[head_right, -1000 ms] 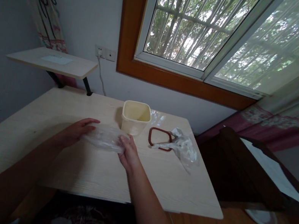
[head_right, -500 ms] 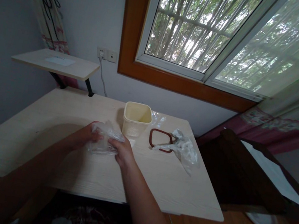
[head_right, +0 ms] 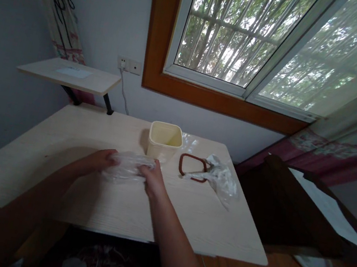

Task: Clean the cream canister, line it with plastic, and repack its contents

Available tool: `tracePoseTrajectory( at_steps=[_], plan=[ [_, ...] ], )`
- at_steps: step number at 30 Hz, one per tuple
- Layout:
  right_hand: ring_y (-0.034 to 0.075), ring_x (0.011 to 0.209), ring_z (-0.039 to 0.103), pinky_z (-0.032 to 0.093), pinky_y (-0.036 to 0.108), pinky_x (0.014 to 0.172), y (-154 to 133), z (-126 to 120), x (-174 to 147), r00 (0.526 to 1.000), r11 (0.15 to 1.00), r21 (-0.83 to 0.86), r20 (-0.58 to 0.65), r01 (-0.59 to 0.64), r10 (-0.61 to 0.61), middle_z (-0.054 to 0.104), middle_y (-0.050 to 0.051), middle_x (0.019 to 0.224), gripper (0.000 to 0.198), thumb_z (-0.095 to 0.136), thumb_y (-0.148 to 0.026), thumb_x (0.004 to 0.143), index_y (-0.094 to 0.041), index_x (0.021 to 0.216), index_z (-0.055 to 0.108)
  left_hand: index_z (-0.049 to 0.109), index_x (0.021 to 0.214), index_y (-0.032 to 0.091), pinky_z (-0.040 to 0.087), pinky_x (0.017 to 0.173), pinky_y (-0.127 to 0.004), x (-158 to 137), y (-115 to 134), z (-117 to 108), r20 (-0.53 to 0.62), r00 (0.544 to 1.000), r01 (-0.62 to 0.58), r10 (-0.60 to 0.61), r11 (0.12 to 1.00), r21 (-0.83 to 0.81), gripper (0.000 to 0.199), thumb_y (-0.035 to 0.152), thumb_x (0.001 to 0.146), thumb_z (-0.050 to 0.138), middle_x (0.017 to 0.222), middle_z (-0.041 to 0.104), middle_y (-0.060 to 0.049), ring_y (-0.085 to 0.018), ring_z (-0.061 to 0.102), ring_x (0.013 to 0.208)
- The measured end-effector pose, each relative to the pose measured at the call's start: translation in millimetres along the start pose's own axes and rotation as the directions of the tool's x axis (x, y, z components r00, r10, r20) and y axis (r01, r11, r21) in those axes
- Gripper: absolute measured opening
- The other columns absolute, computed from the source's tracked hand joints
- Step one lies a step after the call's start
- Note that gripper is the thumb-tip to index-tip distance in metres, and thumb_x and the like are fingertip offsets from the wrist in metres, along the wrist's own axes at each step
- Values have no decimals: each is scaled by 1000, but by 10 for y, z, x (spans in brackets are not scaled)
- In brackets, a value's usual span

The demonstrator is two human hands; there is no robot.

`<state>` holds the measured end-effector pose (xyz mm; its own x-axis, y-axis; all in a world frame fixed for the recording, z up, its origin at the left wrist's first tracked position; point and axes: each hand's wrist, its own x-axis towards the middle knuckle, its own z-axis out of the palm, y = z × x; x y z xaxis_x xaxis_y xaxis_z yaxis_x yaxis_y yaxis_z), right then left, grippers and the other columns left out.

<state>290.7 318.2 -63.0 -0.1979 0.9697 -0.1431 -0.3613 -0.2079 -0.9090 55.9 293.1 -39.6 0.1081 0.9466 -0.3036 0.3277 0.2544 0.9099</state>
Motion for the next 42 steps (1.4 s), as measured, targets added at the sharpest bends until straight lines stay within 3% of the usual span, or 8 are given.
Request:
tracePoseTrajectory(
  at_steps=[5,12,16,21,25,30,33,42],
  plan=[
    [21,87,68,51,32,82,-94,122,-93,975,999,38,219,-36,27,76,4,97,37,87,-36,70,-20,99,71,67,97,16,46,66,-26,-40,73,103,269,958,-14,101,951,-308,49,58,74,78,91,70,-6,-18,62,76],
    [15,68,63,49,26,64,-9,-54,-68,951,974,103,261,-200,168,72,1,80,43,86,-54,71,-20,94,71,52,64,17,25,45,-22,41,-6,103,40,997,75,-64,890,-449,57,68,69,78,53,44,5,-7,35,45],
    [11,62,59,46,23,61,10,-96,-30,979,974,157,152,-163,139,69,-2,75,40,92,-46,66,-20,84,67,51,69,17,30,45,-20,67,-16,69,-25,998,32,-55,823,-567,56,66,69,80,55,44,7,-7,37,45],
    [16,78,65,51,27,70,-24,-89,-45,987,989,120,142,-90,73,72,0,93,53,93,-41,61,-24,102,65,59,83,16,39,52,-21,4,53,76,10,1000,-5,12,847,-532,61,68,63,83,67,59,1,-10,50,56],
    [19,81,65,49,28,68,-12,-82,-54,972,995,-63,216,-77,89,72,2,98,64,93,-35,57,-24,112,62,61,99,17,49,71,-29,-27,92,100,146,979,-62,140,895,-441,56,48,62,88,90,68,-5,-20,63,80],
    [14,62,48,35,24,57,66,-187,63,998,928,-368,10,59,-60,55,-6,67,29,77,-29,61,-22,79,55,52,77,20,38,64,-26,112,-44,-30,-236,956,-152,175,982,111,31,36,63,75,71,54,3,-17,51,73],
    [13,63,41,31,23,57,110,-275,124,965,841,-506,-55,193,-255,44,-7,65,20,67,-25,63,-23,71,48,45,69,21,30,60,-25,149,-100,-107,-249,952,-97,177,949,301,30,37,65,70,65,45,4,-15,44,67],
    [13,61,48,36,24,55,-50,-219,43,996,973,-224,-47,65,-77,55,-7,72,43,81,-29,61,-25,96,56,54,89,19,35,54,-21,-82,21,-125,59,998,-19,32,978,-209,42,52,75,76,75,53,3,-11,47,62]
  ],
)
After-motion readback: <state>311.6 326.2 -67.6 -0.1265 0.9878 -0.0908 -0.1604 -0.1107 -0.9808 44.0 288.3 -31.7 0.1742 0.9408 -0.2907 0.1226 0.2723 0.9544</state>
